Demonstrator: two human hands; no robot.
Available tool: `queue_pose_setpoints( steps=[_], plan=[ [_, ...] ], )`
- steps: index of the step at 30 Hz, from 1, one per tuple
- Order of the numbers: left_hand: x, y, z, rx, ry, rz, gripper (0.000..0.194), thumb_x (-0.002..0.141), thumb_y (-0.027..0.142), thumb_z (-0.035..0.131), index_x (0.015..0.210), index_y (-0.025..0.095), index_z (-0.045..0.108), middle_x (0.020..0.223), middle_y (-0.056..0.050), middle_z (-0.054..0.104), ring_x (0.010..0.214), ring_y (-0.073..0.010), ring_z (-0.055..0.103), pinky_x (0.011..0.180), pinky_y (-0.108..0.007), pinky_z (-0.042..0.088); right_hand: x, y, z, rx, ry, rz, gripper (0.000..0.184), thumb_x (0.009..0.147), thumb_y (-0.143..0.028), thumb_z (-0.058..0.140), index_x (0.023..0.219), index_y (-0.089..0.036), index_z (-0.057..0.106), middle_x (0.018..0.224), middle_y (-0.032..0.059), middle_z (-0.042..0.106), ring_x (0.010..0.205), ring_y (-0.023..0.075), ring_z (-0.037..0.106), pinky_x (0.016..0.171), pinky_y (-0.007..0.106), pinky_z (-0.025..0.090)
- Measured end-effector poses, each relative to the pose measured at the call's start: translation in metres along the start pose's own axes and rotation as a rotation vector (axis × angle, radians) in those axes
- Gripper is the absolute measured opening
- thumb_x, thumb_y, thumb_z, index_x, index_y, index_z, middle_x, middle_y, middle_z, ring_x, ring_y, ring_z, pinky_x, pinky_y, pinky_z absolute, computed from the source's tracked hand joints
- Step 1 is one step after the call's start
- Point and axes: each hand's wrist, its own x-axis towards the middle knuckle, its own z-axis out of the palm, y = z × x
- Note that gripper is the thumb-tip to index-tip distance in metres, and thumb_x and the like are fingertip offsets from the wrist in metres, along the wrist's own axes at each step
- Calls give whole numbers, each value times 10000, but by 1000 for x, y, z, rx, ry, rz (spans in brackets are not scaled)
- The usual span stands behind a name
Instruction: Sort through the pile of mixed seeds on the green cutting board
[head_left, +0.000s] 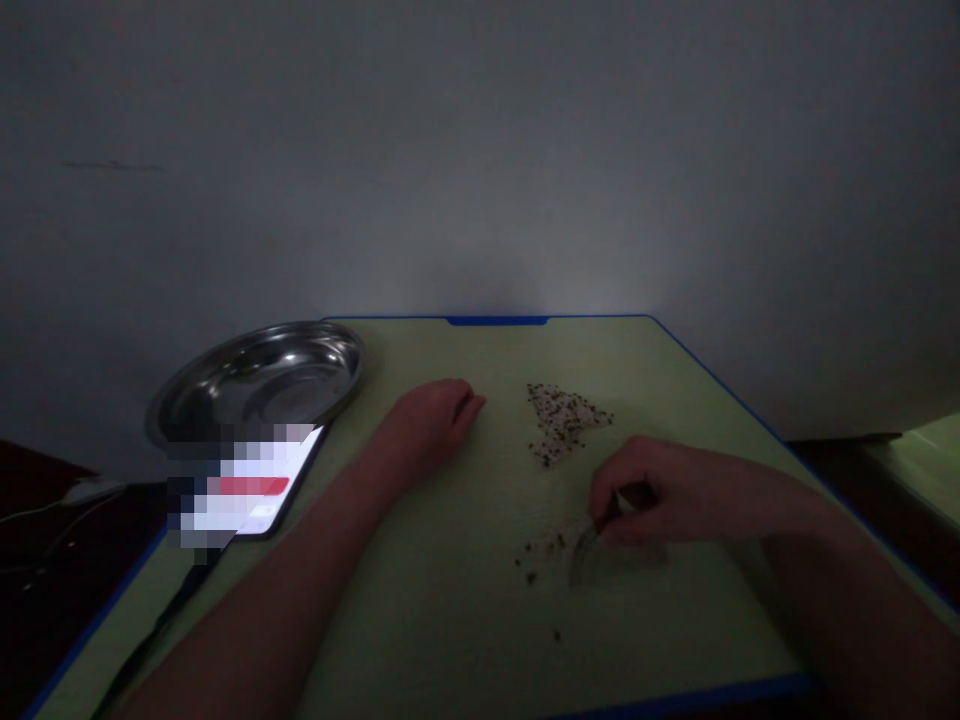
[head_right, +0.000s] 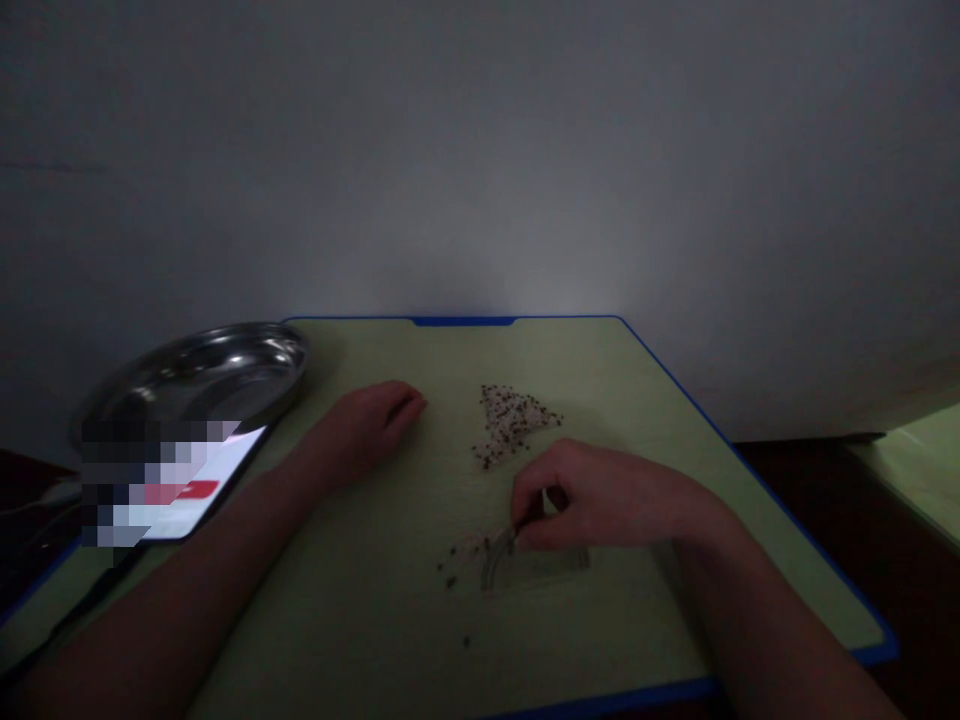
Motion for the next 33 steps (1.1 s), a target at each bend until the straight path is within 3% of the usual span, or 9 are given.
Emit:
queue_pose_setpoints(
  steps=[4, 8, 14, 22, 26, 33],
  plan=[
    [-2, 0, 2, -29, 8, 42, 297, 948, 332, 376, 905, 156, 612, 903, -80, 663, 810, -193, 596, 733, -321, 436, 7, -3, 10, -43, -5, 2, 121, 799, -245, 643, 859, -200, 737, 729, -20, 683, 624, 110, 567, 551, 221, 392],
    [-1, -1, 2, -19, 35, 71, 286, 945, 310, 384, 899, 152, 618, 895, -84, 657, 808, -196, 587, 741, -332, 447, 14, -2, 13, -85, 72, 38, 137, 818, -262, 621, 871, -216, 739, 693, -28, 664, 594, 113, 541, 528, 233, 370],
    [-1, -5, 11, 20, 84, 165, 292, 946, 287, 401, 1048, 130, 625, 1054, -114, 644, 1017, -221, 571, 937, -375, 436, 16, 1, 9, -88, 205, 20, 161, 866, -291, 576, 852, -194, 703, 728, -11, 651, 639, 124, 537, 586, 250, 391],
    [-8, -4, 23, 140, 12, 105, 418, 956, 373, 385, 1252, 136, 560, 1334, -160, 526, 1265, -284, 450, 1095, -459, 312, 14, -2, 14, -4, 111, -8, 180, 862, -335, 602, 902, -207, 722, 747, -6, 663, 641, 126, 536, 569, 244, 392],
    [-9, -3, 21, 144, -5, 105, 398, 953, 376, 387, 1245, 165, 558, 1336, -138, 531, 1281, -275, 440, 1098, -457, 308, 16, -3, 17, 3, 84, -1, 173, 856, -326, 608, 904, -216, 733, 742, -6, 674, 636, 130, 545, 562, 246, 393],
    [-10, -1, 19, 140, -18, 100, 436, 953, 355, 394, 1282, 110, 545, 1367, -192, 505, 1293, -301, 435, 1097, -457, 305, 19, -4, 18, -43, 109, 27, 180, 851, -324, 605, 901, -208, 733, 731, -3, 670, 625, 129, 539, 553, 245, 385]
  ],
)
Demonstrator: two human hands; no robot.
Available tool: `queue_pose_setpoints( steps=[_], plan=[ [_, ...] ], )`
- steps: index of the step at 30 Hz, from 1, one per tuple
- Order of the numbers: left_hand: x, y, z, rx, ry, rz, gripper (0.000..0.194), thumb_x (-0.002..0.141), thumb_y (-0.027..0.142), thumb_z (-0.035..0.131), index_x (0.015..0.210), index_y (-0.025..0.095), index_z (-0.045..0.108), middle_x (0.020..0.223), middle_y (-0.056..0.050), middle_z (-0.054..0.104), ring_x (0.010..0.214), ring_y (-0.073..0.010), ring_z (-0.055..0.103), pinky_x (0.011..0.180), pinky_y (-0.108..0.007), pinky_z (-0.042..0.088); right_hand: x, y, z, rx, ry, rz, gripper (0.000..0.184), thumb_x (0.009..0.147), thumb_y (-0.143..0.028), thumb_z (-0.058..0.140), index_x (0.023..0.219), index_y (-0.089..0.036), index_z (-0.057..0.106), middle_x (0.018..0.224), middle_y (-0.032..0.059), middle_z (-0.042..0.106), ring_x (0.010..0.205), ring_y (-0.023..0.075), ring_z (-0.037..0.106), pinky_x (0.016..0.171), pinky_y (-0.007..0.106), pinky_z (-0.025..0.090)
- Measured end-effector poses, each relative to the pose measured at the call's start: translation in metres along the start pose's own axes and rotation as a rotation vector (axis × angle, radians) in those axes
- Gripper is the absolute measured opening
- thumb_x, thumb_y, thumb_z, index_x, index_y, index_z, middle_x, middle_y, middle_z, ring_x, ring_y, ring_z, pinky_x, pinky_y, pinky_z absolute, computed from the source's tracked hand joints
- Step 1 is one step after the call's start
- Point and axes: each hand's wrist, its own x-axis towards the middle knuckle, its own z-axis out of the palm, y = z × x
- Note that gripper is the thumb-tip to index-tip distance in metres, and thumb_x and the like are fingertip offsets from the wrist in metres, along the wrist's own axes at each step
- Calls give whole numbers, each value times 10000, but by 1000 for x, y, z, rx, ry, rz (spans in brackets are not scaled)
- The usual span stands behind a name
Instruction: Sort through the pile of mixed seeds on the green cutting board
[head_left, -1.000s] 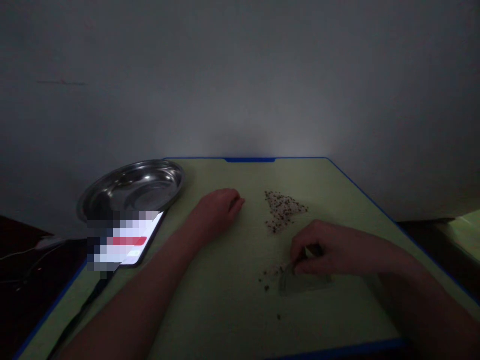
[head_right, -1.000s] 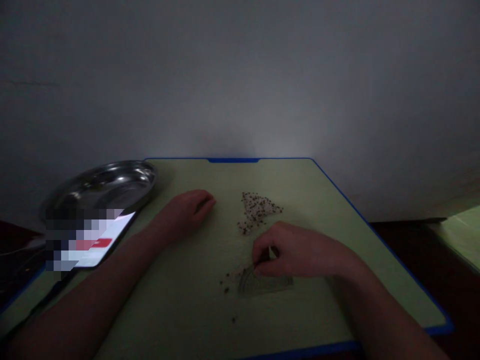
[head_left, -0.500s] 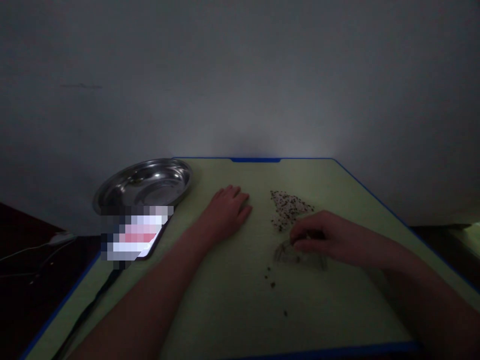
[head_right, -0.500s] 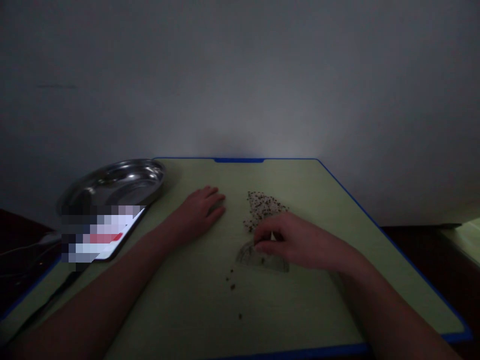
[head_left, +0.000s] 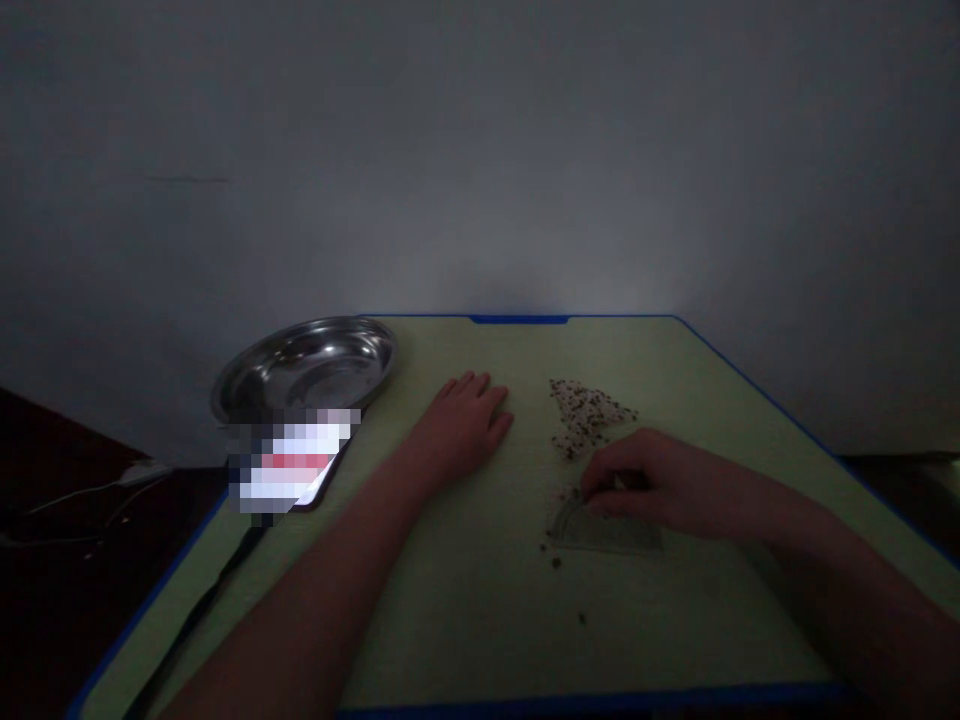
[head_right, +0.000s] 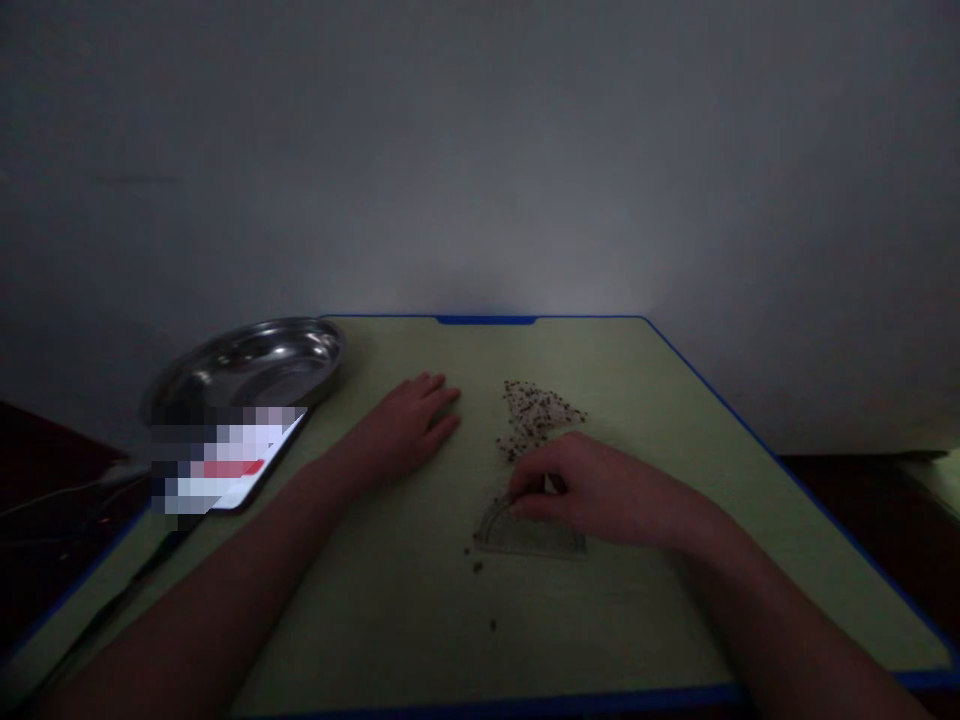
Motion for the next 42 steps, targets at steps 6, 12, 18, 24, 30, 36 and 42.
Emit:
queue_pose_setpoints(
  steps=[6, 12, 18, 24, 30, 36, 42],
  plan=[
    [0, -1, -1, 27, -3, -1, 446, 954, 376, 382, 1290, 131, 543, 1364, -168, 517, 1292, -290, 445, 1087, -442, 330, 0, -2, -1, -4, 62, -39, 187, 862, -315, 584, 867, -186, 719, 715, -1, 653, 619, 126, 525, 563, 248, 378],
    [1, -3, -1, 34, -7, 1, 436, 948, 383, 388, 1274, 146, 552, 1328, -155, 542, 1270, -283, 466, 1080, -432, 347, -1, 0, 1, -1, 41, -64, 177, 863, -309, 584, 883, -194, 717, 723, -3, 654, 630, 128, 534, 567, 244, 385],
    [2, -5, -1, 11, -20, 16, 436, 945, 375, 389, 1273, 135, 546, 1340, -173, 525, 1263, -285, 462, 1071, -445, 348, 1, -2, 5, -23, 97, -73, 152, 865, -289, 587, 874, -200, 711, 746, -8, 674, 649, 126, 555, 597, 249, 397],
    [2, -5, -2, 11, -20, 24, 414, 942, 370, 400, 1256, 149, 554, 1314, -155, 541, 1243, -277, 474, 1060, -433, 359, 2, -7, 7, -7, 105, -75, 146, 864, -288, 590, 863, -208, 712, 725, -14, 666, 622, 117, 536, 572, 241, 385],
    [2, -3, -4, -29, -12, 36, 389, 936, 356, 411, 1227, 151, 569, 1265, -154, 565, 1197, -269, 497, 1035, -444, 379, 4, -6, 6, -33, 144, -65, 171, 871, -302, 581, 878, -203, 719, 743, -1, 683, 642, 129, 555, 590, 254, 393],
    [2, -3, -3, -37, -15, 27, 402, 933, 354, 409, 1247, 152, 560, 1282, -158, 557, 1202, -276, 497, 1039, -455, 374, 3, -8, 6, -6, 130, -94, 173, 870, -311, 583, 893, -207, 720, 746, 3, 682, 637, 131, 547, 584, 249, 391],
    [3, -5, -2, -9, -29, 14, 428, 936, 360, 410, 1280, 143, 545, 1348, -171, 525, 1273, -290, 457, 1067, -455, 356, 5, -7, 7, -16, 111, -95, 169, 870, -289, 586, 906, -201, 725, 747, 1, 686, 639, 129, 562, 591, 250, 393]
  ],
)
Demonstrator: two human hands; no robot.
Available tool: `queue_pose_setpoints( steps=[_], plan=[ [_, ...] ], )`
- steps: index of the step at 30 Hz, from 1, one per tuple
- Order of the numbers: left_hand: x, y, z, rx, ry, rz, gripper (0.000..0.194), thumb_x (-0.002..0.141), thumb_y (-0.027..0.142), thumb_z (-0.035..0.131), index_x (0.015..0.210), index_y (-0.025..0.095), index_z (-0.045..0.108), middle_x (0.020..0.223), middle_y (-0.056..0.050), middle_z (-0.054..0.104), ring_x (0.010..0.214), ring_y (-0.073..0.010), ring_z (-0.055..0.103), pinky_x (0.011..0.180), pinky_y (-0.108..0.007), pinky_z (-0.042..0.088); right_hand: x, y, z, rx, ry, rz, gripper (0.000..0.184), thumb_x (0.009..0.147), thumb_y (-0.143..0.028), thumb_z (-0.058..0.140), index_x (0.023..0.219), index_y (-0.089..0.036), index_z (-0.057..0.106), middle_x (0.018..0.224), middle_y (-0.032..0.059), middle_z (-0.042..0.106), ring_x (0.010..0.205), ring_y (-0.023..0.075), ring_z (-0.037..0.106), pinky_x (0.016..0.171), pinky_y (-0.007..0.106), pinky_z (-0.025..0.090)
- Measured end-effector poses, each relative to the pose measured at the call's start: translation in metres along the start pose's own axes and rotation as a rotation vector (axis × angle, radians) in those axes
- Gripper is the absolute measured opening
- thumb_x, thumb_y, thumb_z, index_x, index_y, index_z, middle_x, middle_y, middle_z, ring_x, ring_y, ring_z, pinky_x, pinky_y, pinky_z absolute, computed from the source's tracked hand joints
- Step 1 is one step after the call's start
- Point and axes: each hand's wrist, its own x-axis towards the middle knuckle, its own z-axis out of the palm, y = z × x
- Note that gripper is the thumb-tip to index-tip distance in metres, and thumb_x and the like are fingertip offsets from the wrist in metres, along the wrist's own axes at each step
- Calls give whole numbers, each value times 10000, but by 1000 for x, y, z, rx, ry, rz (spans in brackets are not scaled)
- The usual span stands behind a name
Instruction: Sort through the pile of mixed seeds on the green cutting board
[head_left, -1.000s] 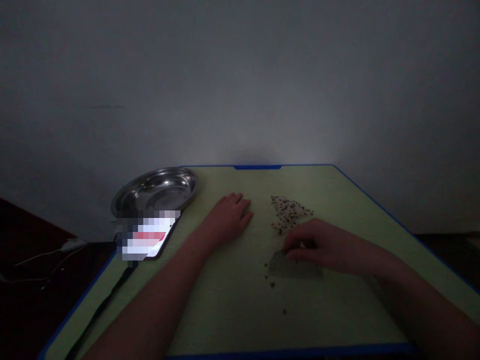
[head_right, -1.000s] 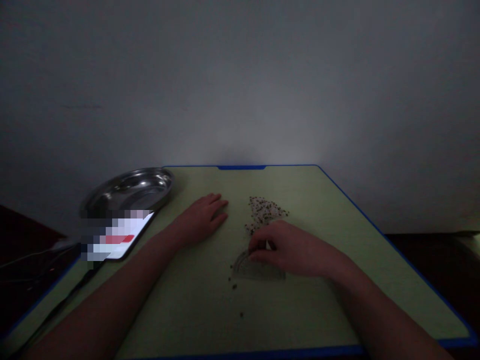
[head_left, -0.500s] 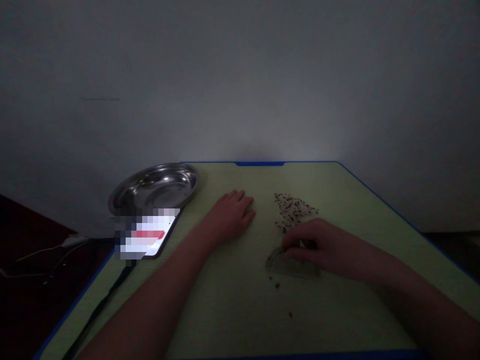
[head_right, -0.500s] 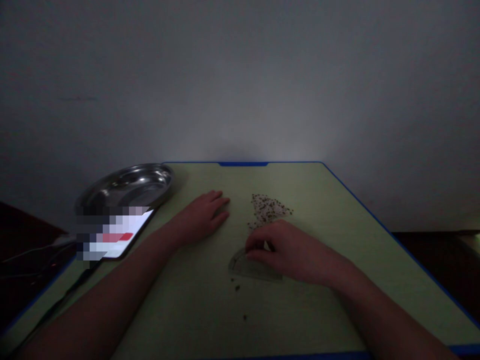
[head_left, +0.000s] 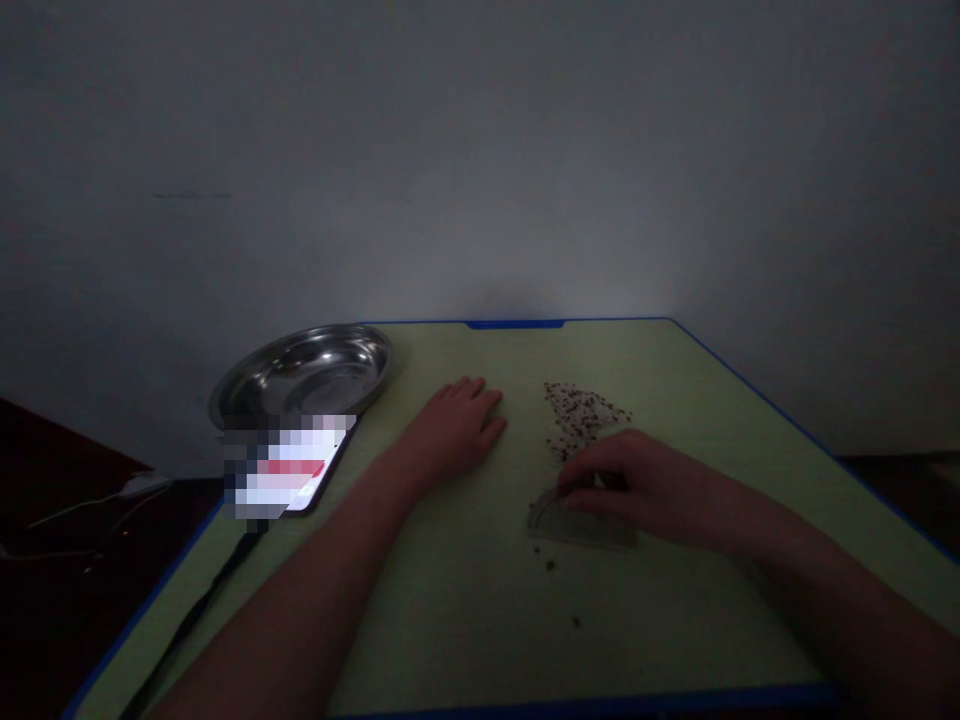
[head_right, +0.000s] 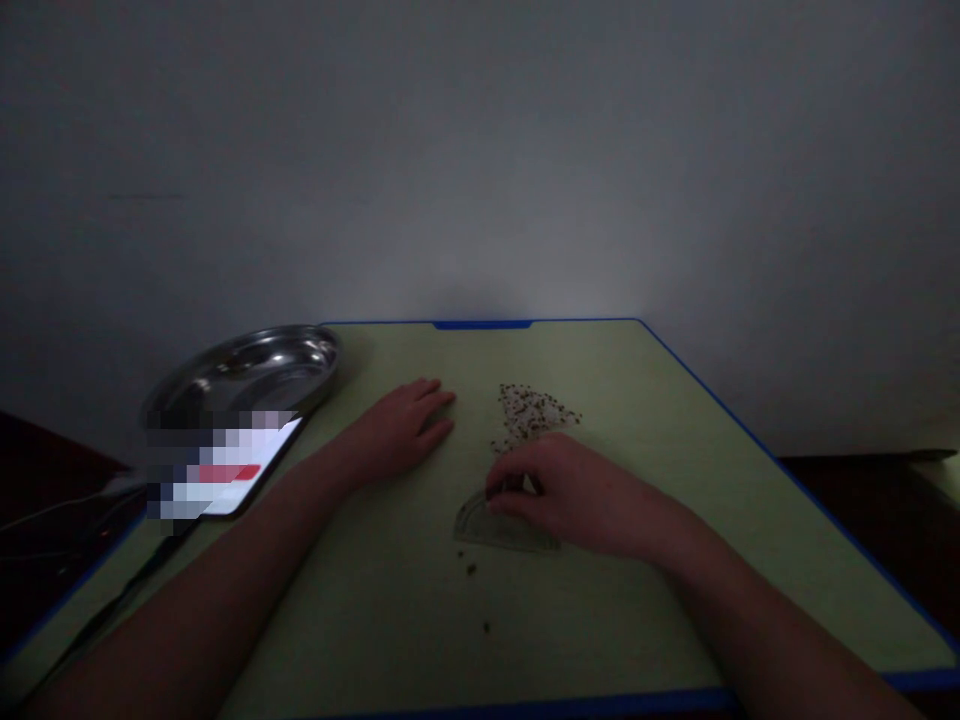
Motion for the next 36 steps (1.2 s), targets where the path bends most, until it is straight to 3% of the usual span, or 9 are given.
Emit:
queue_pose_setpoints(
  steps=[4, 10, 15, 20, 28, 33, 36],
  plan=[
    [0, 0, -1, 15, -8, 9, 456, 942, 367, 398, 1298, 119, 537, 1354, -183, 521, 1273, -294, 460, 1078, -451, 349, -1, 3, -5, -15, 74, 32, 160, 870, -294, 589, 893, -202, 717, 745, -5, 679, 632, 124, 547, 579, 245, 389],
    [-1, 0, -1, -5, 3, 8, 441, 940, 364, 406, 1286, 129, 546, 1346, -181, 523, 1261, -290, 469, 1073, -455, 353, 2, -6, 3, 0, 70, -3, 170, 876, -282, 575, 894, -189, 716, 733, 0, 680, 615, 114, 542, 575, 239, 386],
    [0, 0, -3, 0, -15, 2, 454, 941, 363, 406, 1302, 118, 533, 1344, -181, 522, 1268, -296, 459, 1073, -451, 353, 4, -1, 2, -77, 154, -11, 162, 875, -254, 577, 909, -188, 721, 764, 8, 705, 634, 119, 564, 596, 249, 386],
    [0, 0, -3, 26, -22, -6, 441, 943, 359, 401, 1289, 126, 541, 1326, -169, 536, 1256, -294, 470, 1063, -448, 366, 3, 2, 0, -9, 232, 18, 164, 884, -249, 572, 918, -193, 722, 754, -6, 701, 625, 108, 565, 576, 236, 388],
    [-1, 2, -3, 28, -18, -24, 439, 940, 354, 419, 1294, 124, 539, 1368, -176, 509, 1284, -303, 456, 1081, -442, 351, 7, -1, 9, -146, 194, 27, 171, 886, -241, 568, 928, -203, 729, 774, 7, 716, 665, 134, 591, 611, 261, 390],
    [-1, 1, -1, 36, -17, -13, 444, 940, 361, 420, 1299, 128, 537, 1365, -171, 514, 1290, -304, 453, 1088, -439, 348, 5, 2, 5, -64, 284, 80, 172, 888, -257, 564, 923, -208, 725, 788, -3, 728, 647, 121, 595, 605, 250, 397],
    [-1, 0, 0, 41, -17, -15, 456, 948, 367, 405, 1320, 129, 519, 1394, -173, 491, 1305, -301, 439, 1097, -441, 338, 7, -3, 10, -60, 254, 61, 142, 869, -249, 590, 893, -214, 725, 741, -18, 711, 620, 107, 579, 586, 237, 387]
  ],
)
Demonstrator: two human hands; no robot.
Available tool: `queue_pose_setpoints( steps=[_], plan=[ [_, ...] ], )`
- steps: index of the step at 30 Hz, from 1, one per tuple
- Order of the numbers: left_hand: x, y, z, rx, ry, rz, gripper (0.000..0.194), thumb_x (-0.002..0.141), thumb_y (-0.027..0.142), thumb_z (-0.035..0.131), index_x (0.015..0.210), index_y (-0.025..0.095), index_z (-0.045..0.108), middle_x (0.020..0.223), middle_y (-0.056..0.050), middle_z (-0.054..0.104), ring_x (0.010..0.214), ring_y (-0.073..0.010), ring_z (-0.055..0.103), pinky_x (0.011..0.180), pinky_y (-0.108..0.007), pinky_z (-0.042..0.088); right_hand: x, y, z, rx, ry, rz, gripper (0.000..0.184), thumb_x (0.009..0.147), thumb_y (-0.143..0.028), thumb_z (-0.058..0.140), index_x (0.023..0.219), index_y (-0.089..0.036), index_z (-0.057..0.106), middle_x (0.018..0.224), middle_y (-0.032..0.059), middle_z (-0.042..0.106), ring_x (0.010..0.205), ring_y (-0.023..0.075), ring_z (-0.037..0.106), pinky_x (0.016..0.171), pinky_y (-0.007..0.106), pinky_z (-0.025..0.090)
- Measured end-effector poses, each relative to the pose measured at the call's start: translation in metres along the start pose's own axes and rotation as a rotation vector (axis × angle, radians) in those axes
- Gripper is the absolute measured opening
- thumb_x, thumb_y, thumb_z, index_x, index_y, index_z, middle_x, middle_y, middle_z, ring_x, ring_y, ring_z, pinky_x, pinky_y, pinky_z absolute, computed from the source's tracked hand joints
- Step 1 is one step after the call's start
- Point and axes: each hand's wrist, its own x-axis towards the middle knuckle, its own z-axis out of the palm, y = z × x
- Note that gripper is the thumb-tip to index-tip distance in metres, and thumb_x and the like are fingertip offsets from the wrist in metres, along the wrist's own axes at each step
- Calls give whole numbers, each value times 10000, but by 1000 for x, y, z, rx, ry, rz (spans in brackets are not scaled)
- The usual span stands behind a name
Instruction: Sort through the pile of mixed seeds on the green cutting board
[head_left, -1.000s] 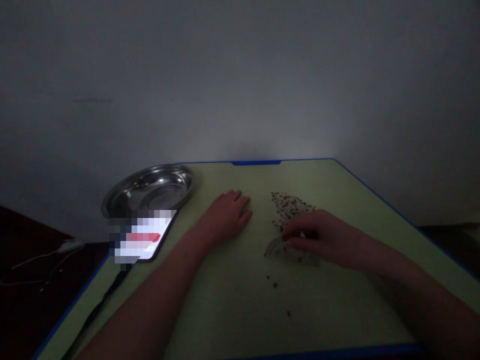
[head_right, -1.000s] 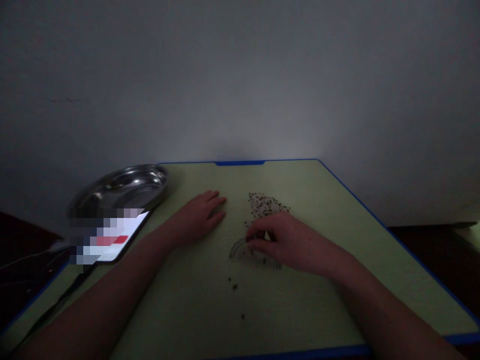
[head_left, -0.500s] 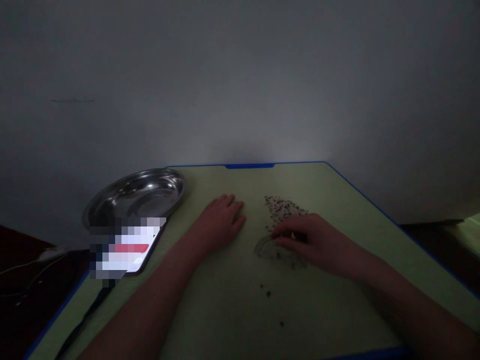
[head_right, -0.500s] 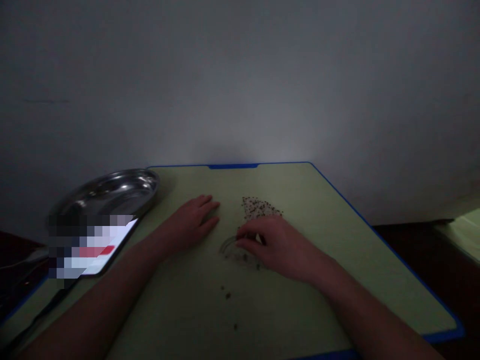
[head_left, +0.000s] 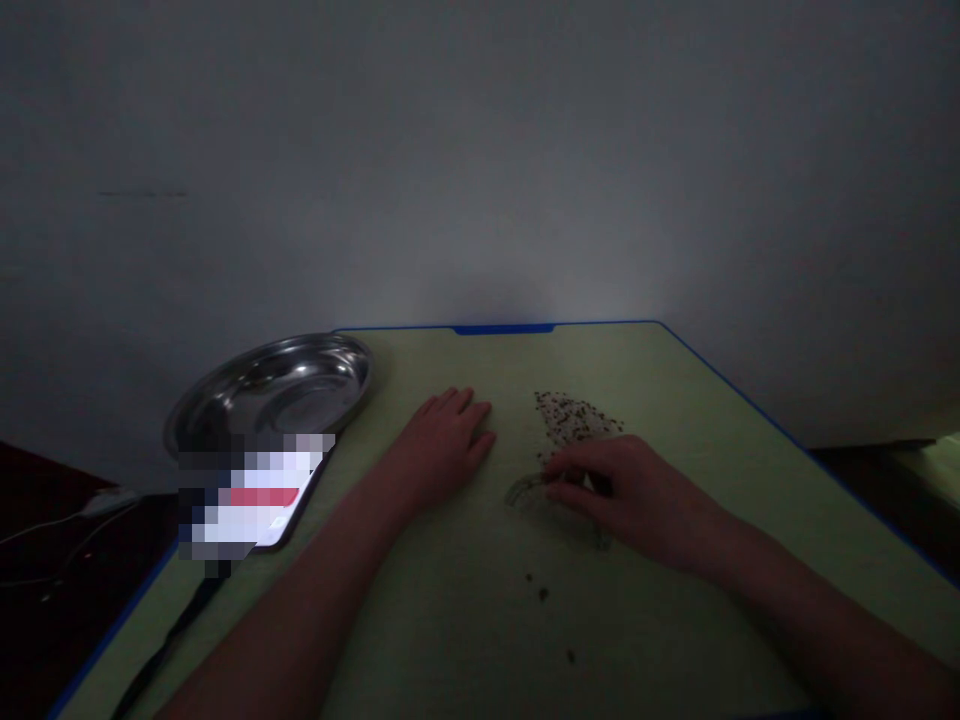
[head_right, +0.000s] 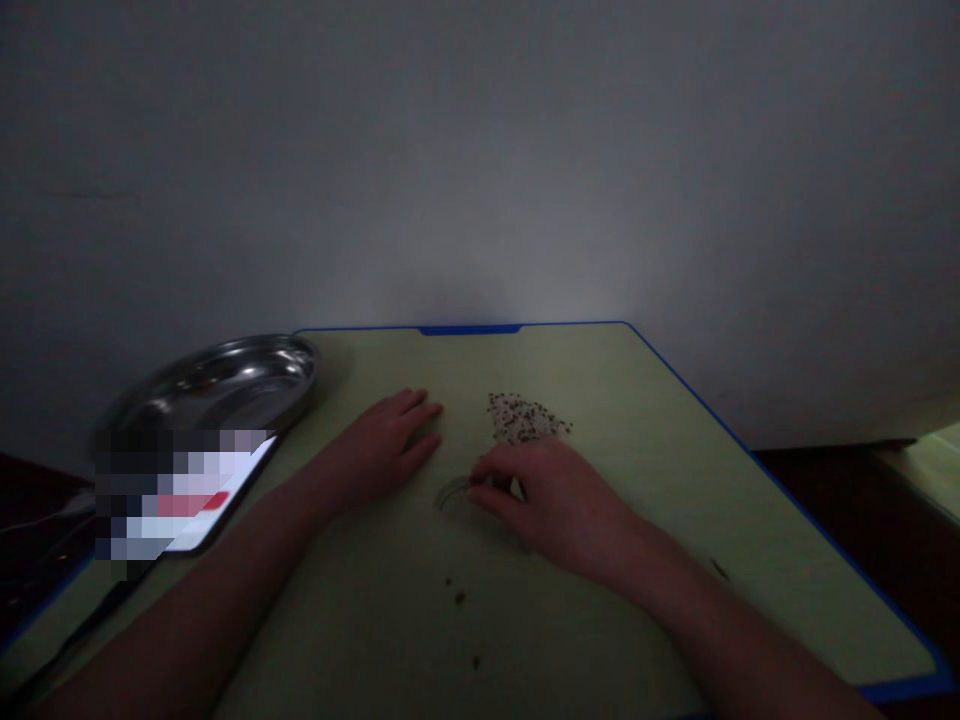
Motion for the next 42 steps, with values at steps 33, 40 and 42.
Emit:
queue_pose_setpoints(
  steps=[33, 40, 42],
  plan=[
    [0, -1, -2, -22, 13, 25, 404, 949, 312, 363, 1277, 150, 535, 1352, -166, 520, 1260, -272, 470, 1070, -458, 359, -1, 1, -17, 124, -211, -12, 171, 873, -259, 561, 840, -171, 704, 712, -6, 655, 630, 115, 541, 570, 238, 392],
    [2, -1, 0, -9, 10, 28, 378, 947, 314, 366, 1244, 159, 542, 1306, -144, 548, 1242, -256, 478, 1049, -423, 372, 3, -10, -1, 22, -251, -80, 166, 867, -236, 567, 854, -178, 722, 724, 0, 690, 610, 110, 562, 569, 236, 380],
    [2, -1, 1, -6, 15, 45, 378, 949, 320, 361, 1230, 150, 549, 1282, -147, 557, 1227, -259, 486, 1038, -417, 379, -1, -13, 1, 6, -278, -64, 169, 869, -248, 569, 839, -183, 722, 702, -5, 686, 584, 106, 556, 546, 232, 366]
  ],
)
